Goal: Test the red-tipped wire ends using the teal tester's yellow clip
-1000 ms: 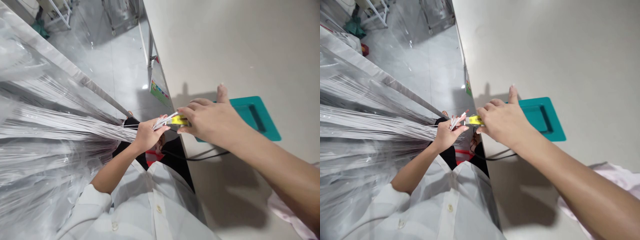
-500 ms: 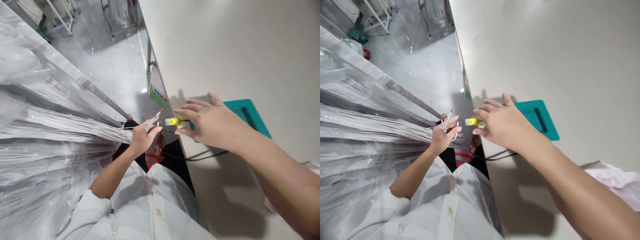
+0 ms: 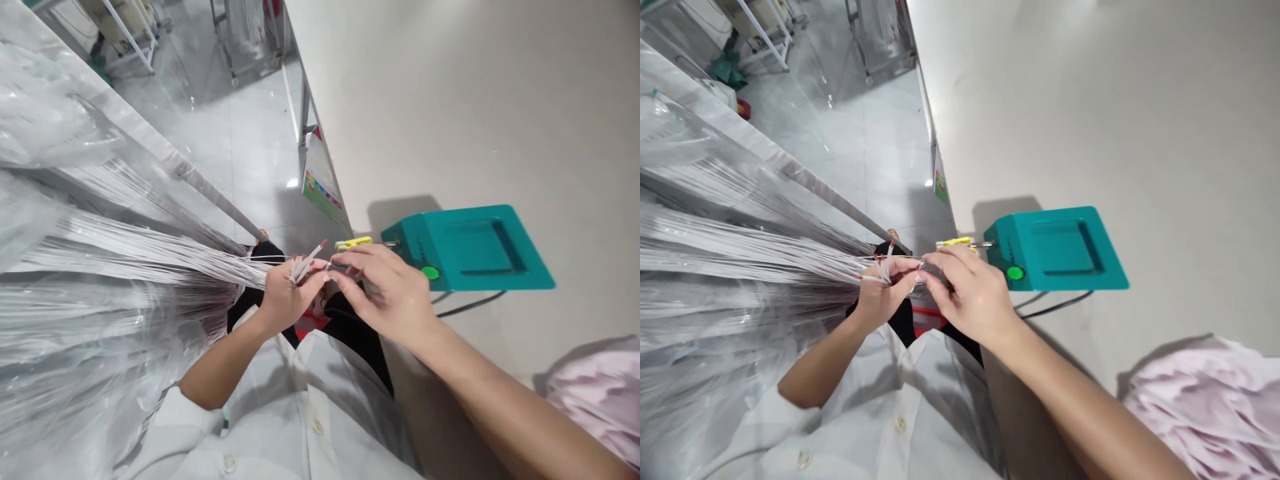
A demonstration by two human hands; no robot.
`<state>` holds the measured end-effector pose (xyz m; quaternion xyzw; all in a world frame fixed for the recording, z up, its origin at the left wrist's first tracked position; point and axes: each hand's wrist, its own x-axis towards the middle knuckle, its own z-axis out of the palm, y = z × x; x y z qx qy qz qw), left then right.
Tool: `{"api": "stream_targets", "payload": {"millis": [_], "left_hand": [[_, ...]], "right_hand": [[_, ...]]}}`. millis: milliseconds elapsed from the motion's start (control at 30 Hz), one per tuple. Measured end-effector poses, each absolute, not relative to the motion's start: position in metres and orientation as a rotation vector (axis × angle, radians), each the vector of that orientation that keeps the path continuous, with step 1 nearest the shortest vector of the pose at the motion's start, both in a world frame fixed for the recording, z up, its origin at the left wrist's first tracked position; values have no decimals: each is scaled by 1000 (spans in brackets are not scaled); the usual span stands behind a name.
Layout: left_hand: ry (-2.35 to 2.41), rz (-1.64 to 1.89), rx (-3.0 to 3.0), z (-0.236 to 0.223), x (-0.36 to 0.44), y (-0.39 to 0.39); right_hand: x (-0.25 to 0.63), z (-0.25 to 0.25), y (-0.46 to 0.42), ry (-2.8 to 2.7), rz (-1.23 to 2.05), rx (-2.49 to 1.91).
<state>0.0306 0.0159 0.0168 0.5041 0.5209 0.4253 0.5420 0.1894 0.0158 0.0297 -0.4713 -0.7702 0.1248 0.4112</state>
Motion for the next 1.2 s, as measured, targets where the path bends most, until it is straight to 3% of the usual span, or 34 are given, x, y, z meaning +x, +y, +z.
{"api": "stream_targets", "payload": {"millis": [100, 267, 500, 633, 833, 933, 1033, 1200], "left_hand": [[1232, 969, 1275, 14, 32, 16], [1219, 947, 1204, 17, 31, 17], [1285, 1066, 1255, 21, 37, 10], [1388, 1199, 1388, 12, 41, 3], [1247, 1416, 1726, 2, 34, 8], [1282, 1322, 1682, 4, 34, 11], [1390, 1175, 1423, 8, 37, 10], [1441, 1128, 1103, 9, 43, 12]], "right_hand": [[194, 26, 16, -2090, -6, -1093], [201, 22, 19, -2243, -274, -972], [198, 18, 18, -2191, -351, -972], [185, 18, 16, -1905, 246, -1131], [175, 33, 21, -953, 1758, -1224], [177, 36, 23, -705, 1998, -1198], [183, 37, 19, -1004, 1770, -1329], [207, 43, 19, -1988, 358, -1471]]}}
